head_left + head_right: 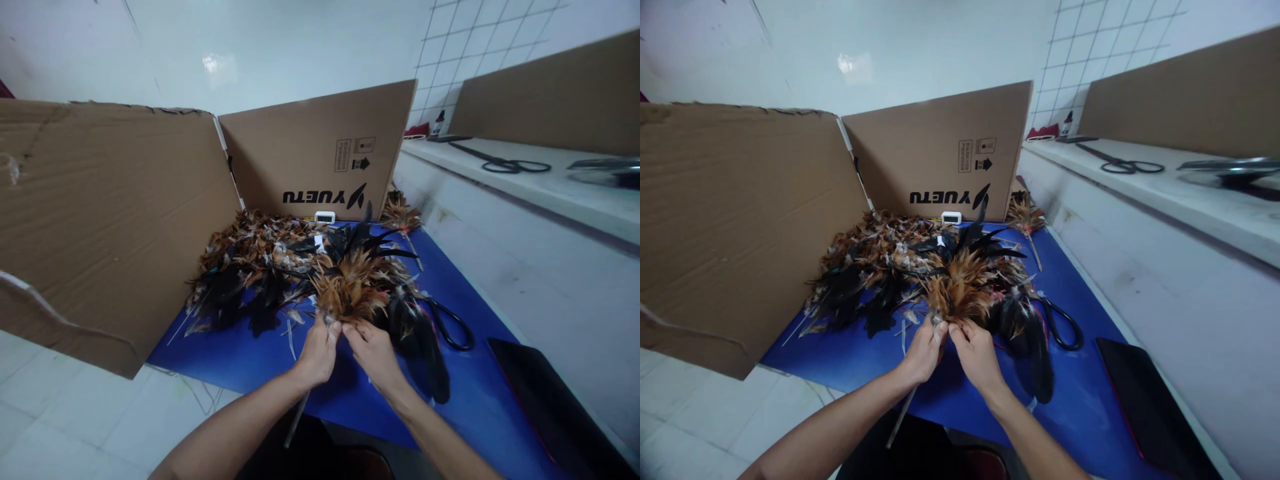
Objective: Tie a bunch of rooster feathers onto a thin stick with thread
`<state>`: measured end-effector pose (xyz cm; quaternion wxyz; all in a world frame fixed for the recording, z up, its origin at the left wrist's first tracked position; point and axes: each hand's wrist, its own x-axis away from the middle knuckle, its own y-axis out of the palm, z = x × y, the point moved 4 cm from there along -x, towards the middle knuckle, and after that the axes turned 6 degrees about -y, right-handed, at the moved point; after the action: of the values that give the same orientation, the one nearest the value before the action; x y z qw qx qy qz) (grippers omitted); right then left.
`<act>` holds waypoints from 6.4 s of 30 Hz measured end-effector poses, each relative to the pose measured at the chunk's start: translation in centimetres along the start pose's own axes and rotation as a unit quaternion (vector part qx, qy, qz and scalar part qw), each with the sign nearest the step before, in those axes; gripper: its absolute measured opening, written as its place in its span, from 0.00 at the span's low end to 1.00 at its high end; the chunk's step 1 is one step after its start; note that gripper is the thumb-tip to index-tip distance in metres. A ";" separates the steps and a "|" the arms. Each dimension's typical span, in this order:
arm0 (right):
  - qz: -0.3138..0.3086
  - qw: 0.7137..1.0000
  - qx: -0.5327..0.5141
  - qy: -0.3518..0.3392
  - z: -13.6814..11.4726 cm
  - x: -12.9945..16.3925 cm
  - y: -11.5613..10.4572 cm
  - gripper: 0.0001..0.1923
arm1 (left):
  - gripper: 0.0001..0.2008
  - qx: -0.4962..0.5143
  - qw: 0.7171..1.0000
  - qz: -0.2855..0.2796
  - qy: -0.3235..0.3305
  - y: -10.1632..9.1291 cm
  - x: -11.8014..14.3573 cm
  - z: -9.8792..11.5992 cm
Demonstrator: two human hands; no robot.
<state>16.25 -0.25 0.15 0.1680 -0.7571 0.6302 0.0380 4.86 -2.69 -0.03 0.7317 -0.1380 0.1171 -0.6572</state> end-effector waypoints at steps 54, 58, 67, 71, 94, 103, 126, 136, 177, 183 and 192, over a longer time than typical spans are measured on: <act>-0.161 0.956 0.244 -0.003 3.6 -5.0 1.4 0.25 | 0.13 -0.403 0.765 -0.143 0.482 -3.4 -1.6 -0.9; -0.170 0.956 0.237 0.007 3.6 -5.1 1.6 0.25 | 0.14 -0.353 0.784 -0.208 0.466 -3.8 -2.2 -1.7; -0.220 0.957 0.186 0.043 4.4 -4.6 1.7 0.24 | 0.17 -0.373 0.776 -0.242 0.447 -3.1 -2.6 -1.5; -0.258 0.956 0.138 0.039 4.1 -3.8 1.6 0.17 | 0.16 -0.349 0.811 -0.215 0.417 -3.0 -2.9 -2.2; -0.298 0.931 0.210 0.005 0.6 -2.4 0.1 0.12 | 0.03 -0.203 0.950 -0.178 0.156 -2.8 -4.5 -1.8; -0.310 0.933 0.181 0.027 1.1 -2.3 0.1 0.10 | 0.02 -0.216 0.947 -0.177 0.161 -2.8 -4.4 -1.8; -0.231 0.936 0.263 0.032 0.1 -2.3 0.7 0.16 | 0.02 -0.207 0.945 -0.169 0.189 -2.8 -4.3 -1.7; -0.230 0.955 0.190 0.016 0.8 -2.5 0.8 0.18 | 0.04 -0.206 0.948 -0.155 0.189 -2.7 -4.4 -1.4; -0.219 0.965 0.060 0.129 1.7 -2.5 1.0 0.22 | 0.08 -0.355 0.848 -0.096 0.382 -2.1 -2.3 -1.6; -0.212 0.964 0.093 0.135 2.3 -2.6 0.8 0.21 | 0.06 -0.265 0.908 -0.077 0.315 -3.0 -2.3 -1.4; -0.217 0.961 0.086 0.150 3.0 -2.2 1.0 0.20 | 0.07 -0.117 0.984 -0.033 0.132 -3.7 -2.6 -2.6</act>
<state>15.26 2.62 -2.29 0.1400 -0.8553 0.4698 -0.1678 0.27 -0.62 -1.18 0.6663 -0.1390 0.2841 -0.6753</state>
